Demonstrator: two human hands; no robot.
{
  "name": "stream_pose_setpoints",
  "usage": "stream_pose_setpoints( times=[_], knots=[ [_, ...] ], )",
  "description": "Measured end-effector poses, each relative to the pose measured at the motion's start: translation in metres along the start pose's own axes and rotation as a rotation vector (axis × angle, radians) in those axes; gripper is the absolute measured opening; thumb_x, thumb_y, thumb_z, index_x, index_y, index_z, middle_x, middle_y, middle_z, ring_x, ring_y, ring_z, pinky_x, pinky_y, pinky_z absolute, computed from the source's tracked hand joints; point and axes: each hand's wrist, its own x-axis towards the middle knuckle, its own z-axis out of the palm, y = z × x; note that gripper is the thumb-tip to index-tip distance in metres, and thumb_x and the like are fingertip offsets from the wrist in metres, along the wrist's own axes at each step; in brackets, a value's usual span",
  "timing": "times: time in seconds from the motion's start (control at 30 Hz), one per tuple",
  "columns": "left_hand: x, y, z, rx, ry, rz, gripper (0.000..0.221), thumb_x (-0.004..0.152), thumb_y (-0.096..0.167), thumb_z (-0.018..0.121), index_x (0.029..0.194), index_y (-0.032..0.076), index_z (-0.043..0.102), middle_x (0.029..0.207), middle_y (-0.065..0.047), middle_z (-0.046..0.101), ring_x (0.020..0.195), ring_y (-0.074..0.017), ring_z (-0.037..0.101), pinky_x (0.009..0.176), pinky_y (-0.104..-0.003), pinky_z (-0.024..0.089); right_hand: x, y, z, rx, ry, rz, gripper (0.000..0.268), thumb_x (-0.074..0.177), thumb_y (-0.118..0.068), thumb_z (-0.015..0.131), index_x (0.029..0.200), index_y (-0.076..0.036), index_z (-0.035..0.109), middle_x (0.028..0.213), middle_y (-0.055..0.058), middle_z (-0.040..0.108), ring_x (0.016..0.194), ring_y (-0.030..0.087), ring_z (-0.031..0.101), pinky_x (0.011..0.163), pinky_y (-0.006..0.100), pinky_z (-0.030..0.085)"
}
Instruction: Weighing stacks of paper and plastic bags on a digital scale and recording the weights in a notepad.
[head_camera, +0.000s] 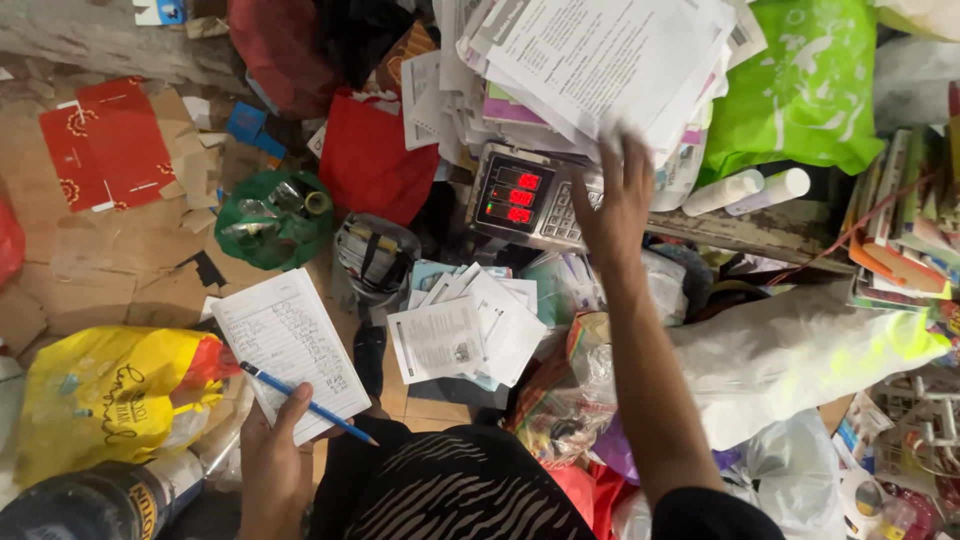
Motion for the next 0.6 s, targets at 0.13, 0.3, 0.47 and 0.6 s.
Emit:
stream_pose_setpoints(
  times=[0.13,0.3,0.47,0.6],
  knots=[
    [-0.003,-0.002,-0.002,-0.018,0.017,-0.017,0.040,0.096,0.013,0.062,0.130,-0.005,0.055,0.106,-0.015,0.071,0.084,-0.0232,0.071,0.067,-0.035,0.060,0.051,0.017,-0.007,-0.160,-0.116,-0.180,0.056,0.089,-0.022,0.080,0.139,-0.001,0.065,0.148,0.025,0.057,0.137,0.046,0.049,0.110,0.053,0.037],
    [-0.003,-0.001,-0.004,-0.003,0.040,-0.021,0.039,0.096,0.014,0.063,0.129,-0.006,0.056,0.105,-0.016,0.070,0.083,-0.0236,0.070,0.066,-0.034,0.058,0.036,0.038,-0.003,-0.122,-0.168,-0.122,0.023,0.103,-0.018,0.076,0.124,-0.011,0.070,0.146,0.009,0.064,0.140,0.033,0.057,0.114,0.048,0.043],
    [0.001,0.001,0.006,0.016,0.048,-0.058,0.039,0.095,0.015,0.064,0.127,-0.006,0.056,0.104,-0.017,0.071,0.083,-0.0249,0.071,0.067,-0.035,0.060,0.046,0.018,-0.010,-0.106,-0.173,-0.098,0.031,0.100,-0.022,0.078,0.126,-0.011,0.065,0.143,0.013,0.063,0.134,0.035,0.057,0.108,0.049,0.043],
    [0.004,-0.003,0.011,0.058,-0.022,-0.055,0.038,0.096,0.017,0.064,0.125,-0.007,0.058,0.103,-0.018,0.071,0.080,-0.0272,0.071,0.066,-0.035,0.059,0.060,0.010,-0.009,-0.227,-0.163,-0.051,0.066,0.087,-0.033,0.084,0.142,-0.006,0.058,0.141,0.024,0.057,0.116,0.041,0.051,0.098,0.053,0.043]
  ],
)
